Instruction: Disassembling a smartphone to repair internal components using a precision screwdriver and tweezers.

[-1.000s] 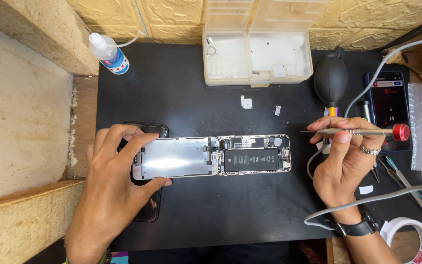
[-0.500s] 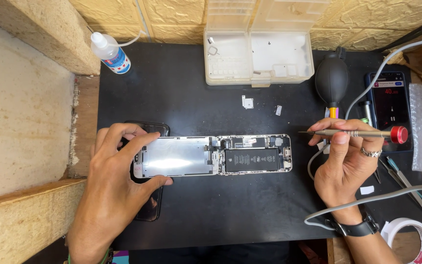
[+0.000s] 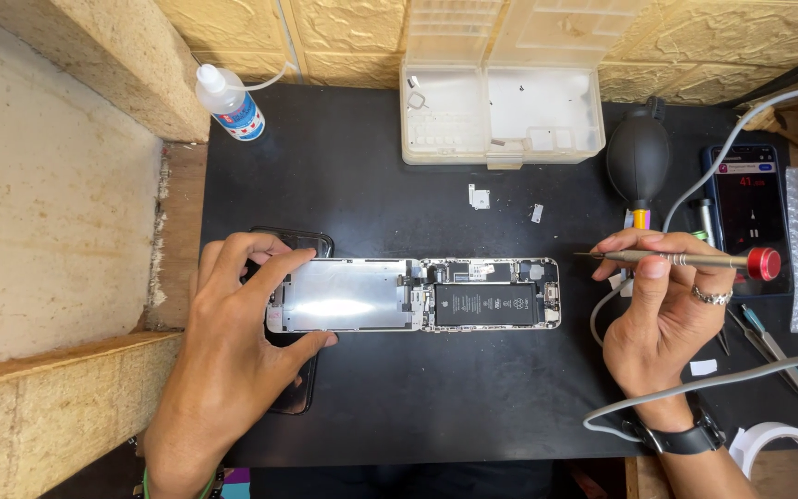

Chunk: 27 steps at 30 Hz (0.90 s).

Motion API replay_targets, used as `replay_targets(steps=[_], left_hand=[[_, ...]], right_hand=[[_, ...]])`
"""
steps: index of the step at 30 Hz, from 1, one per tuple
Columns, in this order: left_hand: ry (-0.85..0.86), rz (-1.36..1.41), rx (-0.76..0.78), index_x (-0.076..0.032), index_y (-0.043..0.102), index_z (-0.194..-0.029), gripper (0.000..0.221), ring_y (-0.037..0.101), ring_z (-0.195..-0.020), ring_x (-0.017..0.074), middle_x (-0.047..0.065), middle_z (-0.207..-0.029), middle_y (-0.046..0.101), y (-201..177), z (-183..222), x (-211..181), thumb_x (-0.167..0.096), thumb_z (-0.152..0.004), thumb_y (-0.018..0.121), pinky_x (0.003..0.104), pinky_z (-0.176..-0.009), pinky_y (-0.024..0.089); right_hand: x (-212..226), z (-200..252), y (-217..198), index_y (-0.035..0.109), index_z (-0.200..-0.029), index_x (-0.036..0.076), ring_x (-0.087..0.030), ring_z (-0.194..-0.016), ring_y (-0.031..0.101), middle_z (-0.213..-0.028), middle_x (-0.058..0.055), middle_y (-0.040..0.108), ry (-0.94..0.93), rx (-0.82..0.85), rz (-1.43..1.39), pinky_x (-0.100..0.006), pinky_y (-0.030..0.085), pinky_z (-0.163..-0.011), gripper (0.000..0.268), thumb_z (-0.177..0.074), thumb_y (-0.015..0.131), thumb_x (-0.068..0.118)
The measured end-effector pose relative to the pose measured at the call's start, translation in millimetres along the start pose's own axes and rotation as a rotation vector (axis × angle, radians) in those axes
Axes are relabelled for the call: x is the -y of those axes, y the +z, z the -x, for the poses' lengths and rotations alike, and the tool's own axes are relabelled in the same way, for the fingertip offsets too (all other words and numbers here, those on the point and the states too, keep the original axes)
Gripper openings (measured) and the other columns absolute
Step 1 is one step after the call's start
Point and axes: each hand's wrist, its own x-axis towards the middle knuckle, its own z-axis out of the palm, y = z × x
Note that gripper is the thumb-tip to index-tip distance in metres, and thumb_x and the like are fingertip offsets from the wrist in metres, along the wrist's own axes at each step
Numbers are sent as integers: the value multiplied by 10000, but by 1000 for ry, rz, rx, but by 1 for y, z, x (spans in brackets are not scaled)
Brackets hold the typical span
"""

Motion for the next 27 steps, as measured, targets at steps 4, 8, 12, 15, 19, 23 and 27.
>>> replay_targets(steps=[4,8,12,15,19,23,27], left_hand=[[-11,-131,70,-141,623,-1349,885,488,-1168,284,72,-1246,548,-5,-2,-8,-303,-553,974,456,-1004,387],[212,-306,131,-91,543,-1407,999,479,-1240,347,129,-1328,537,-7,-15,-22,-511,-589,935,509,-999,363],[352,-465,221,-57,562,-1316,945,520,-1186,320,97,-1239,584,5,-22,-26,-533,-580,914,562,-1066,350],[365,-510,214,-82,581,-1262,862,515,-1179,317,87,-1230,576,9,-24,-23,-492,-573,896,587,-1079,345],[374,-500,219,-109,611,-1217,692,540,-1151,299,55,-1199,602,7,-27,-23,-434,-655,851,581,-1092,333],[404,-549,220,-106,624,-1175,648,551,-1117,298,57,-1156,598,6,-31,-24,-424,-653,837,589,-1092,345],[421,-571,233,-86,643,-1127,600,574,-1069,294,70,-1123,600,5,-35,-25,-396,-651,836,587,-1110,341]], right_hand=[[-1,-1,0,409,-1200,59,-327,-925,660,-1060,-238,571,3,-12,-27,-326,570,-718,183,-1185,440,238],[0,-2,2,435,-1186,57,-322,-923,668,-1060,-207,545,-4,-20,-39,-323,575,-690,168,-1180,454,224],[1,0,2,453,-1192,52,-316,-933,672,-1056,-198,559,2,-16,-60,-315,576,-705,157,-1177,459,207],[-2,0,2,471,-1186,60,-306,-917,678,-1044,-182,566,0,-31,-77,-309,579,-698,174,-1167,480,233],[2,2,0,472,-1202,32,-319,-929,689,-1051,-193,595,8,-16,-41,-303,573,-717,157,-1165,474,185],[15,4,0,557,-1125,-42,-336,-945,748,-1087,-215,650,36,62,14,-358,634,-832,76,-1076,582,12],[45,-5,9,616,-1025,-67,-356,-982,812,-1000,-201,718,154,251,-72,-390,695,-965,114,-930,677,-85]])
